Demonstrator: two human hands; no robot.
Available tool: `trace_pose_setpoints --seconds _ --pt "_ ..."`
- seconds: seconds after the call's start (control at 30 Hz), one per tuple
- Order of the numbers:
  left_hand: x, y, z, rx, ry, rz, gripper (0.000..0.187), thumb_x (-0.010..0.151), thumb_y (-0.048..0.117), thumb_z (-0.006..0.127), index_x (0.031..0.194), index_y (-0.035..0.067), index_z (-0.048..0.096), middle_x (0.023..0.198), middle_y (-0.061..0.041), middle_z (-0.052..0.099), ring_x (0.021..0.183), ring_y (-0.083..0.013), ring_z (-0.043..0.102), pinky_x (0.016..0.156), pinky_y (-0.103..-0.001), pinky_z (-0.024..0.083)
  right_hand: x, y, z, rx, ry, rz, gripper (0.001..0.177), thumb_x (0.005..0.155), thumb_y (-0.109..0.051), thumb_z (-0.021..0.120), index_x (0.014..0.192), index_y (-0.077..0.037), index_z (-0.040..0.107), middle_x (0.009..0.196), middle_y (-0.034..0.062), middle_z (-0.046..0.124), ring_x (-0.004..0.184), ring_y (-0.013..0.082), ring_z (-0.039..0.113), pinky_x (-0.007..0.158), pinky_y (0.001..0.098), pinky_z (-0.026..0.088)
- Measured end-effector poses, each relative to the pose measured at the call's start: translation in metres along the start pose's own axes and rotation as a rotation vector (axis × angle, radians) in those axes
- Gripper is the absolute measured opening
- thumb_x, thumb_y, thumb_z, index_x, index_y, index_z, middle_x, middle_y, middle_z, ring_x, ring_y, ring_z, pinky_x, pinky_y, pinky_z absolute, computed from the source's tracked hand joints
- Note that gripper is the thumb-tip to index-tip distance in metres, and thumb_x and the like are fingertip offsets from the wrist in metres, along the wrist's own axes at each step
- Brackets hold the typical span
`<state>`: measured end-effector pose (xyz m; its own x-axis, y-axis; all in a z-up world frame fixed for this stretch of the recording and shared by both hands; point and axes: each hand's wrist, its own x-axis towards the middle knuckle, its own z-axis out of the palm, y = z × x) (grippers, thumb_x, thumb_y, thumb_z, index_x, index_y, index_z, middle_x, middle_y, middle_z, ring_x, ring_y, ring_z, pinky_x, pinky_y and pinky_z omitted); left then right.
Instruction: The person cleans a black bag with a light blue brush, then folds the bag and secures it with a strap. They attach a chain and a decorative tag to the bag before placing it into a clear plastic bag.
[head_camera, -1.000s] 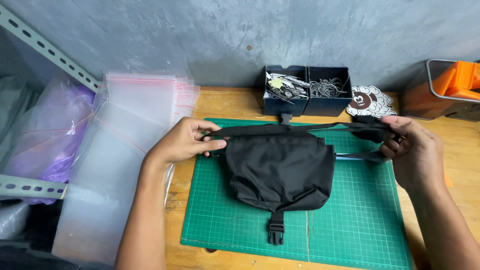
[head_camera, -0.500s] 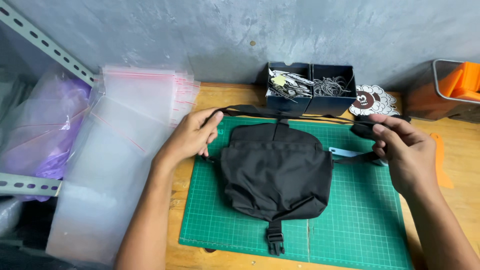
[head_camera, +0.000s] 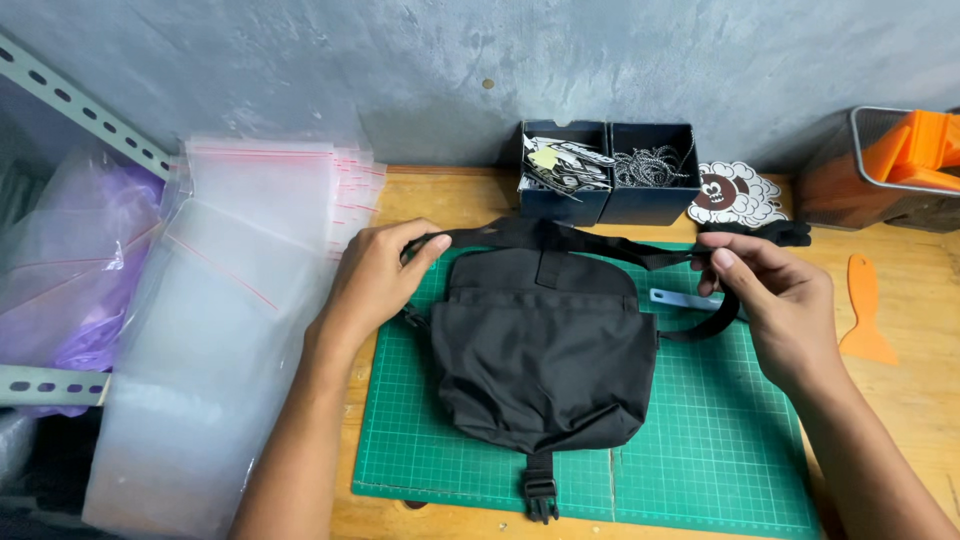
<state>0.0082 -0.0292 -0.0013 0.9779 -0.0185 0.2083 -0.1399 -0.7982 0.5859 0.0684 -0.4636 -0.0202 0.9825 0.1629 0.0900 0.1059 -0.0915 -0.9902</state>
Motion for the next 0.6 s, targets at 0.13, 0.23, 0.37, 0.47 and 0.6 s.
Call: trace_pose_setpoints --seconds 0.13,0.23,0.37,0.47,0.6 --pt "0.002 -0.010 0.009 -0.005 0.165 -0.005 0.023 0.115 0.025 0.066 0.103 0.008 0.076 0.090 -0.006 0.078 0.081 -0.0279 0.069 0.076 -0.043 0.049 -0.001 0.005 -0.001 -0.049 0.017 -0.013 0.025 0.120 -0.013 0.067 0.136 0.004 0.075 0.106 0.0147 0.073 0.087 0.0189 0.068 0.089 0.0285 0.057" --pt "0.005 -0.010 0.012 -0.310 0.202 -0.205 0.032 0.118 0.027 0.057 0.091 0.012 0.067 0.084 0.002 0.077 0.066 -0.0131 0.077 0.071 -0.031 0.057 -0.001 0.009 0.000 -0.232 -0.005 -0.051 0.017 0.121 -0.016 0.069 0.122 -0.002 0.078 0.094 0.0053 0.073 0.096 0.0108 0.066 0.094 0.0266 0.055" --pt "0.009 -0.010 0.019 -0.594 0.116 -0.222 0.029 0.119 0.023 0.057 0.095 0.009 0.066 0.082 -0.002 0.070 0.067 -0.0161 0.076 0.074 -0.028 0.057 -0.003 -0.019 0.017 -0.587 -0.192 -0.062 0.024 0.113 -0.024 0.068 0.124 -0.012 0.084 0.123 -0.0006 0.085 0.105 0.0124 0.071 0.096 0.0304 0.053" --pt "0.008 -0.008 0.025 -0.602 0.029 -0.256 0.012 0.112 0.013 0.064 0.102 0.008 0.068 0.098 -0.005 0.073 0.066 -0.0145 0.076 0.073 -0.027 0.059 0.000 -0.043 0.041 -0.739 -0.343 0.044 0.043 0.103 -0.042 0.071 0.137 -0.019 0.083 0.124 -0.0040 0.090 0.100 0.0125 0.074 0.086 0.0342 0.055" --pt "0.002 -0.001 0.034 -0.549 -0.109 -0.125 0.028 0.098 0.002 0.075 0.126 0.001 0.076 0.083 -0.012 0.084 0.063 -0.0168 0.080 0.067 -0.029 0.064 0.003 -0.058 0.073 -0.858 -0.569 -0.015 0.045 0.101 -0.040 0.079 0.131 -0.007 0.083 0.108 0.0242 0.088 0.108 0.0518 0.081 0.094 0.0617 0.064"
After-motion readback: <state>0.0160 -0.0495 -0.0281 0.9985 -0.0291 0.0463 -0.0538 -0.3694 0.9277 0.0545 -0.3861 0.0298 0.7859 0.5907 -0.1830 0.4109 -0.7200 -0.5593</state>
